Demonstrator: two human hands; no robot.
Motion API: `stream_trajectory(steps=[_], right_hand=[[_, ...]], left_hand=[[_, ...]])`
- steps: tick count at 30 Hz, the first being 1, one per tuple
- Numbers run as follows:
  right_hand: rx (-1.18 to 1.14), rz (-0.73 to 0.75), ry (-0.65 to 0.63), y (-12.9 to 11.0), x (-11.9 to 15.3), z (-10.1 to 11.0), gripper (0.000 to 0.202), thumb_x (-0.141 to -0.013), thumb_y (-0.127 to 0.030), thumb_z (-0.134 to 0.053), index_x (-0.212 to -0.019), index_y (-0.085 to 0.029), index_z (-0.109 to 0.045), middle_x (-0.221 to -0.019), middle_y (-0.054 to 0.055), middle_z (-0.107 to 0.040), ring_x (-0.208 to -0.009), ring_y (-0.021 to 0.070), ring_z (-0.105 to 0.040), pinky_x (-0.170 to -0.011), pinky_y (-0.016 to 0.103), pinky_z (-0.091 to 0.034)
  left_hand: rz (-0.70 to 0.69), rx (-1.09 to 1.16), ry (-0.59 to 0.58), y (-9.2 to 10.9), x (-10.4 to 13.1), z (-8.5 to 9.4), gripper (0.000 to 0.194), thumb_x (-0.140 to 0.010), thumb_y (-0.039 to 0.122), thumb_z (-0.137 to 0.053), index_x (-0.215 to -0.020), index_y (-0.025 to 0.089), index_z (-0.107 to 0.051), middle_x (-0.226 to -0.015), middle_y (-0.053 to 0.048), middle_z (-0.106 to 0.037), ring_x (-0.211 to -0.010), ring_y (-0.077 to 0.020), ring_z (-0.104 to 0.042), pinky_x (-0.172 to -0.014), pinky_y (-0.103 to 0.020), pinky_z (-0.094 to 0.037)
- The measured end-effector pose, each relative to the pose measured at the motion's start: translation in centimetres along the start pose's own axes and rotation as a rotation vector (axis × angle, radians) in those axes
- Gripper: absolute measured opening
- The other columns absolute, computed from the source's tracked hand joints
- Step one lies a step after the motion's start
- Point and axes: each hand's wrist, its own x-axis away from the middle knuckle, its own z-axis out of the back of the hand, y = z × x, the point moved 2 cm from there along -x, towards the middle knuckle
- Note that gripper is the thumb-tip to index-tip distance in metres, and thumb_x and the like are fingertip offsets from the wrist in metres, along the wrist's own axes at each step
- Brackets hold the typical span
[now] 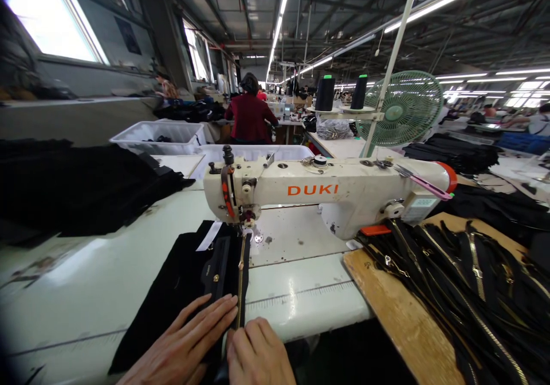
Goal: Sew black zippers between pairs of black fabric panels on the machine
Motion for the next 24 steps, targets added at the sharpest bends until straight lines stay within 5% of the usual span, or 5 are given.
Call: stream_trajectory(steps=[5,7,11,18,24], right_hand=[[-0.048,-0.055,-0.036,1.3,0.6,-0.2,0.025,-0.089,-0.002,-0.045,-0.075,-0.02,-0.054,-0.064,0.0,-0.051,-0.056,0.0156,-0.054,-0.05,0.026,-0.045],[-0.187,-0.065,-0.176,2.9,-0.3,1.0,0.02,-0.086,-0.004,-0.05,-0.088,-0.022,-0.059,-0.074,-0.001,-0.058,-0.065,0.0149,-0.058,-0.057,0.023,-0.049],[-0.217,-0.141,-0.303,6.5,-4.4,2.7,0.056,-0.078,0.003,-0.046,-0.128,-0.023,-0.055,-0.117,0.006,-0.062,-0.104,0.0222,-0.057,-0.09,0.035,-0.05],[-0.256,0.026,-0.477,7.9,-7.6,-1.3,0.043,-0.088,-0.002,-0.053,-0.126,-0.02,-0.062,-0.125,0.007,-0.062,-0.119,0.0243,-0.051,-0.106,0.038,-0.041],[-0.399,-0.297,-0.336,10.2,-6.9,-0.7,0.056,-0.081,0.004,-0.04,-0.126,-0.021,-0.06,-0.124,0.008,-0.058,-0.116,0.0194,-0.055,-0.105,0.037,-0.044]], left_hand=[[-0.013,0.123,-0.046,-1.0,-0.4,0.4,0.06,-0.087,0.014,-0.055,-0.145,0.02,-0.043,-0.147,-0.002,-0.05,-0.132,-0.0193,-0.049,-0.114,-0.033,-0.037],[-0.016,0.12,-0.031,-1.3,-0.4,0.0,0.056,-0.09,0.009,-0.053,-0.144,0.022,-0.046,-0.145,-0.002,-0.053,-0.129,-0.0192,-0.052,-0.11,-0.03,-0.04],[-0.056,0.105,0.009,-1.7,-0.5,-1.3,0.05,-0.094,0.005,-0.052,-0.142,0.021,-0.049,-0.138,-0.003,-0.059,-0.122,-0.0184,-0.057,-0.106,-0.027,-0.043],[-0.15,-0.041,0.044,-2.0,-1.1,-1.4,0.039,-0.107,0.009,-0.028,-0.132,0.018,-0.058,-0.139,-0.005,-0.058,-0.122,-0.0163,-0.057,-0.1,-0.024,-0.045],[-0.243,-0.059,-0.027,-2.5,-1.3,-0.9,0.036,-0.111,0.021,-0.029,-0.135,0.013,-0.054,-0.141,-0.004,-0.056,-0.132,-0.0172,-0.05,-0.107,-0.026,-0.04]])
